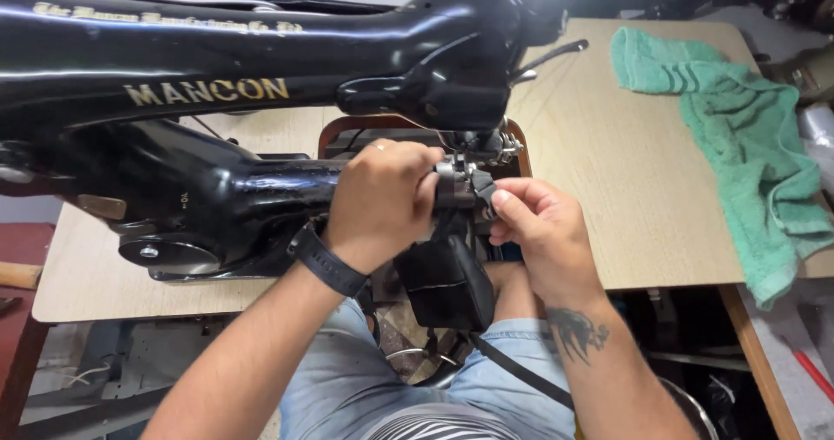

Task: Repairing a black bag by sewing a seam with a heavy-duty machine and then assembling a buckle onto a strap.

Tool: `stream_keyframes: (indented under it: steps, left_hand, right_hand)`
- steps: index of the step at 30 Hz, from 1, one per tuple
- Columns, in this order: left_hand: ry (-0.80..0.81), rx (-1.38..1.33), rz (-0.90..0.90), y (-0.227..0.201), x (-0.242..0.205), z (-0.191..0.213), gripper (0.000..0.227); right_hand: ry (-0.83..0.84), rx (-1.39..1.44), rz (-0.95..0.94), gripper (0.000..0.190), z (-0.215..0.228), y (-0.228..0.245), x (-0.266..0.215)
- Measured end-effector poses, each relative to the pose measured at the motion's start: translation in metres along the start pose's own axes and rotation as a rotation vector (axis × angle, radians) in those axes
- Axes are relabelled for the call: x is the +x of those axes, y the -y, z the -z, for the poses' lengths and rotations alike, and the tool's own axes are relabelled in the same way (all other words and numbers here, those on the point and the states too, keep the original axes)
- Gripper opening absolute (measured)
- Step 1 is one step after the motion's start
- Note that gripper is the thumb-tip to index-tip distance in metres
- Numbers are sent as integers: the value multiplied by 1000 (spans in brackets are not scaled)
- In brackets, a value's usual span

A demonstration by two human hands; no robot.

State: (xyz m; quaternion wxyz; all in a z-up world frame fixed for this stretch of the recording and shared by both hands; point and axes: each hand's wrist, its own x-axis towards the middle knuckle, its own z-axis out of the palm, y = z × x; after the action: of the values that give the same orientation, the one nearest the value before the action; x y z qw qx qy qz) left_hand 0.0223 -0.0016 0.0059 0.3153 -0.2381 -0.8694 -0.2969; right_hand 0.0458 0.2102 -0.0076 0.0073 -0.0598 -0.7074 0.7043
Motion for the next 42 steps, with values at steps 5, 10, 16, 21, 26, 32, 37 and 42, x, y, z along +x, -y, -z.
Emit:
stream_keyframes:
  steps: [5,10,16,21,26,32,37,42]
  left_hand:
    - [110,19,88,-32,-12,15,15]
    - [12,-180,197,-43,-28,-5,22]
    - [10,-224,296,-45,-31,-6,20]
    - [13,-259,327,-49,-34,-4,21]
    - [-74,-707,456,-61,-46,-6,33]
    - [-109,-935,610,-64,-46,-24,32]
    - [-115,-810,795,-61,-32,-31,22]
    - [-75,-565,768,-41,-27,-31,14]
  right_hand:
    - [-61,272,-75,31,5,-25,4]
    - [-66,315,-22,35,-12,-15,-2]
    - [-106,312,-25,34,-6,-15,11]
    - [-116,329,-15,34,-10,-5,1]
    - [-171,323,33,37,-21,-19,-20]
    - [-201,262,96,37,-28,-31,-34]
    - [-165,114,160,37,-34,-32,-39]
    - [-147,-60,287,30,-15,-33,-10]
